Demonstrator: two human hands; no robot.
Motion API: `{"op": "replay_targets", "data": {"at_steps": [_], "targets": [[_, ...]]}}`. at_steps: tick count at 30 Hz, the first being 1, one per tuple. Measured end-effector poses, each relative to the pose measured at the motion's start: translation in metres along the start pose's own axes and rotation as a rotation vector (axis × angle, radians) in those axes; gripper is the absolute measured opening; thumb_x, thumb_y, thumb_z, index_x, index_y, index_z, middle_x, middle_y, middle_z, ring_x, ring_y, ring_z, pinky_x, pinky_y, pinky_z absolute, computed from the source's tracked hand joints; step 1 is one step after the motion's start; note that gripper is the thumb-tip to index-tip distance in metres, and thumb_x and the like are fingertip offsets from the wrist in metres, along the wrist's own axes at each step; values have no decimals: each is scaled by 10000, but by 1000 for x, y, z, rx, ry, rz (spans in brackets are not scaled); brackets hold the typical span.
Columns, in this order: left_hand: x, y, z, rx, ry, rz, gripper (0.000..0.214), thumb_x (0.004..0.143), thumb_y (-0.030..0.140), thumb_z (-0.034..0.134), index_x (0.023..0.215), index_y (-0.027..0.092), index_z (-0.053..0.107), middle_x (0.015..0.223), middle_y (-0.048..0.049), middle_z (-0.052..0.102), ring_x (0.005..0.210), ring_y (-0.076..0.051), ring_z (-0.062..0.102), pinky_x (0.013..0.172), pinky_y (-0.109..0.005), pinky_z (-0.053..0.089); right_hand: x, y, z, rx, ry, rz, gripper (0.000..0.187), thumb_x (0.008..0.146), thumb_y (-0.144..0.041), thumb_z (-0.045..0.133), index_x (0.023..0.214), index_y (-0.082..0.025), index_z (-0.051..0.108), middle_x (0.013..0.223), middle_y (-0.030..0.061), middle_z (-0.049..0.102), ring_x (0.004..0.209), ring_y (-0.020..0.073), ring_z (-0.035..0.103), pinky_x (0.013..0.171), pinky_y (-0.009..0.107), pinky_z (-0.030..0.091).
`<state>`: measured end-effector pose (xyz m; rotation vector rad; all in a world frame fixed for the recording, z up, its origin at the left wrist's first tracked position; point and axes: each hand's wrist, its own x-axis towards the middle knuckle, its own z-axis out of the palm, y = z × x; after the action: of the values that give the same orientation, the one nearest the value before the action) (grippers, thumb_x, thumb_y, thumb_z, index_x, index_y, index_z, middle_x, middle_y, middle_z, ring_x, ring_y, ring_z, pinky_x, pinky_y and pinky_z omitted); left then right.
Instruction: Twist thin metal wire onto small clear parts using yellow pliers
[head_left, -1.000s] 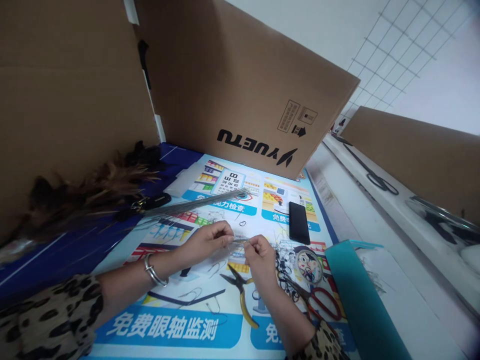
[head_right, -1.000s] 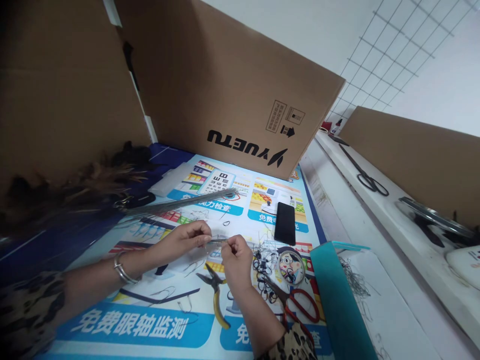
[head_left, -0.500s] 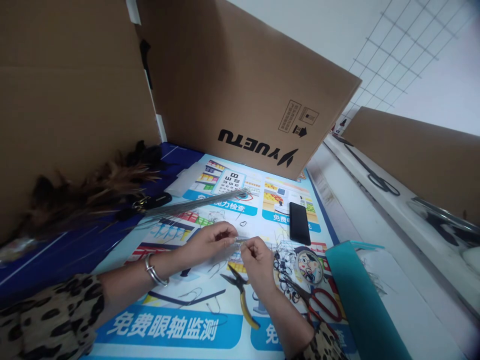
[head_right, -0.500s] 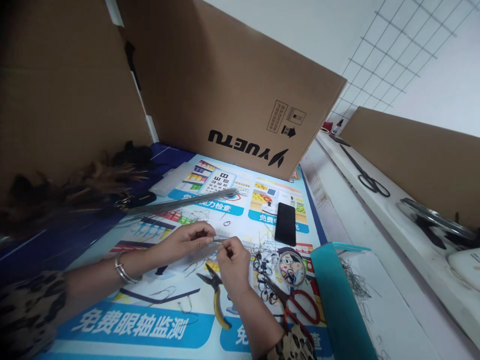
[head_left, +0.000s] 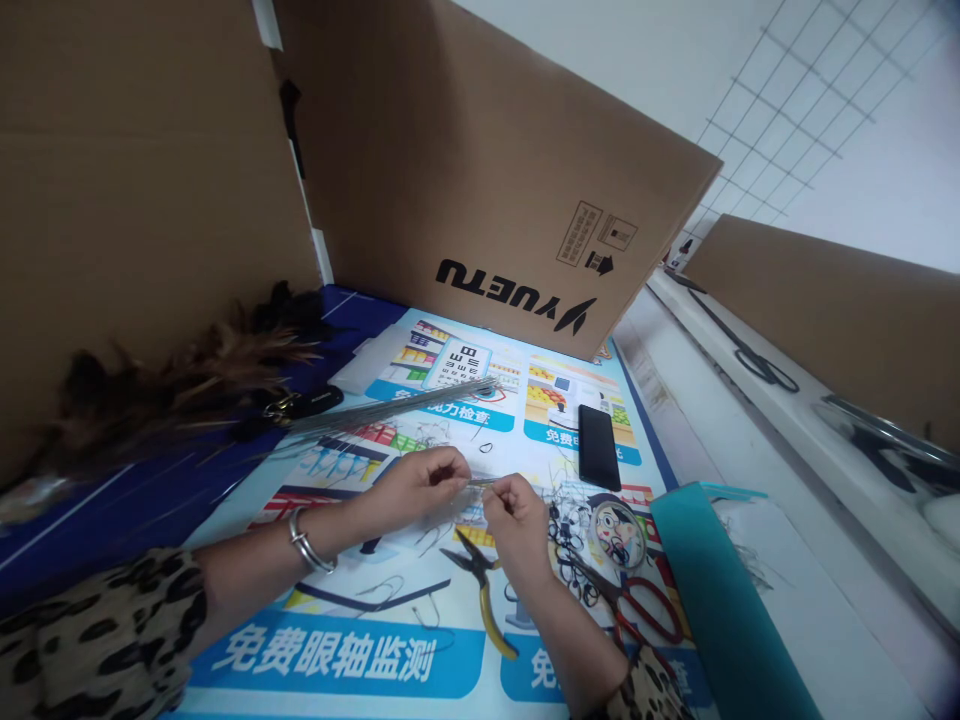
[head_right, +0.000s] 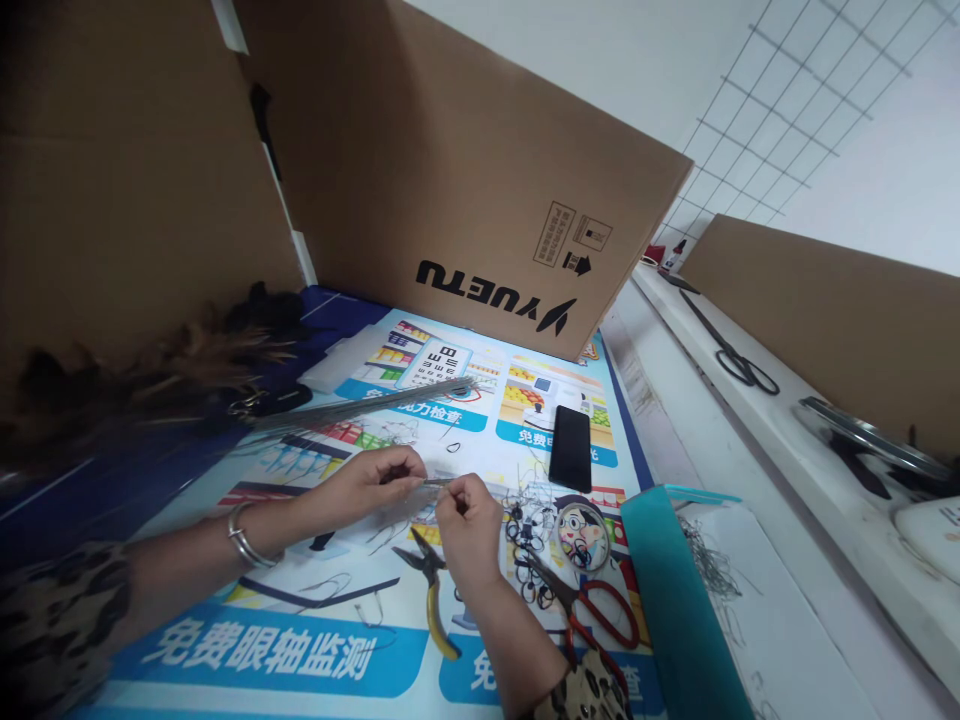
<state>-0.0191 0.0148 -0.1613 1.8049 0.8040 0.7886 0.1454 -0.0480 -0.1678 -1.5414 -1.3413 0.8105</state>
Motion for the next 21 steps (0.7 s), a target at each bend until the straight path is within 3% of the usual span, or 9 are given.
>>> {"op": "replay_targets", "data": {"at_steps": [8, 15, 21], "targets": [[0, 6, 0, 35, 18, -30, 139, 750, 149, 466, 816, 149, 588, 716, 7, 567, 648, -118, 495, 577, -201, 384, 1, 0, 0, -11, -6, -21, 113, 753, -239, 503, 657, -190, 470, 502, -78, 384, 465, 70, 361, 459, 172, 296], [2, 1, 1, 65, 20, 26, 201, 745, 131, 472, 867, 165, 628, 805, -12, 608, 743, -136, 556, 665, -224, 416, 1, 0, 0, 9, -18, -22, 106, 753, -245, 500, 666, -189, 477, 491, -76, 394, 459, 72, 369, 449, 171, 295], [2, -4, 5, 118, 51, -48, 161, 730, 157, 494, 815, 163, 631, 773, -7, 613, 692, -133, 546, 619, -216, 413, 1, -1, 0, 26, -20, -38, 116, 762, -251, 494, 666, -188, 478, 496, -74, 394, 464, 73, 366, 451, 171, 297]]}}
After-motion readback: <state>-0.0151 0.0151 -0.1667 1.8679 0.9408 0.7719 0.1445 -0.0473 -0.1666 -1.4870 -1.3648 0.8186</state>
